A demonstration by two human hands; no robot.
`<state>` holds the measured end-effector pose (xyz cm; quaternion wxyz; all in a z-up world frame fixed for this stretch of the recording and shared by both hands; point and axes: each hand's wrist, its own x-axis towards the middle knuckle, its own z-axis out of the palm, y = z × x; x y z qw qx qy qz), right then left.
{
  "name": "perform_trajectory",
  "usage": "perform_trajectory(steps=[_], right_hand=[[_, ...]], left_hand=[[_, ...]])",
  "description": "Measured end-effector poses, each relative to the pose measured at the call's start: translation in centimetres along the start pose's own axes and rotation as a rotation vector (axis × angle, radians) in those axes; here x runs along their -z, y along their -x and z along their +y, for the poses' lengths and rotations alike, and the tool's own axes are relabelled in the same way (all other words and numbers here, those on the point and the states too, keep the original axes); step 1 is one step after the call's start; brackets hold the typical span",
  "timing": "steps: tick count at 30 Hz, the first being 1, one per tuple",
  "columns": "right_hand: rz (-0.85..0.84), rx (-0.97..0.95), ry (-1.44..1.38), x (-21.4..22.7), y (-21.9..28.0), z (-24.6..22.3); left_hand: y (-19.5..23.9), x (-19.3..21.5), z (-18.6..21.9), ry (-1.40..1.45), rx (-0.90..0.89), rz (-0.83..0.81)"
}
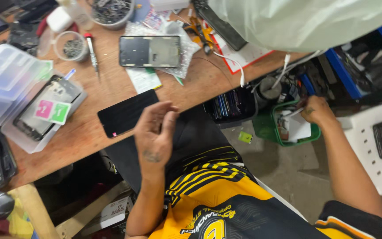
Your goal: The person unpacks a tempered glass screen protector, cleans the phone screen, aligns and applies the protector, then smooths it to remove bubbles. The person also handles a phone display assembly and compares it to the phone.
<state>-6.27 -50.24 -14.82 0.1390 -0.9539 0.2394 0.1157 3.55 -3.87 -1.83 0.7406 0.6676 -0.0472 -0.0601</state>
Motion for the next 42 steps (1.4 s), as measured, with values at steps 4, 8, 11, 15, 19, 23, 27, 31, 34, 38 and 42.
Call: perform_trajectory(steps=[4, 8, 11, 15, 19, 23, 27, 31, 34, 38, 42], right_hand=[[0.464, -0.158, -0.159, -4.4, 2.1, 4.5], [0.367, -0.276, 0.018, -6.7, 3.0, 3.7], [-0.007, -0.167, 0.104, -8.0, 1.7, 1.7], [-0.666, 0.270, 0.349, -8.5, 0.7, -5.9], [-0.561, 0.588, -0.179, -3.3, 3.4, -16.2], [-0.547, 0.664, -0.214, 3.7, 7.6, -27.2], [0.012, 1.239, -0.491, 6.2, 8.9, -35.7], [0.141, 1.362, -0.334, 5.2, 7.4, -40.7], [0.117, 1.351, -0.199, 4.3, 6.0, -42.6], [0.061, 1.312, -0.086, 3.4, 4.6, -43.3], [0.013, 1.311, -0.087, 2.9, 3.9, -43.3]], left_hand=[[0.0, 2.4, 0.3, -0.078, -0.103, 0.175], [0.3, 6.2, -0.1, -0.012, -0.200, 0.434], [0.1, 9.2, -1.0, -0.018, -0.252, 0.582], [0.5, 12.5, -1.7, -0.178, -0.219, 0.727], [1.3, 13.3, -1.6, -0.333, -0.108, 0.762], [1.7, 13.3, -0.7, -0.501, -0.087, 0.678], [2.0, 13.3, 0.0, -0.561, -0.037, 0.589], [1.5, 13.2, -0.1, -0.610, -0.068, 0.541], [1.2, 13.2, -0.1, -0.644, -0.079, 0.513], [0.8, 13.2, -0.3, -0.682, -0.014, 0.507], [0.4, 13.2, -0.6, -0.797, -0.028, 0.490]])
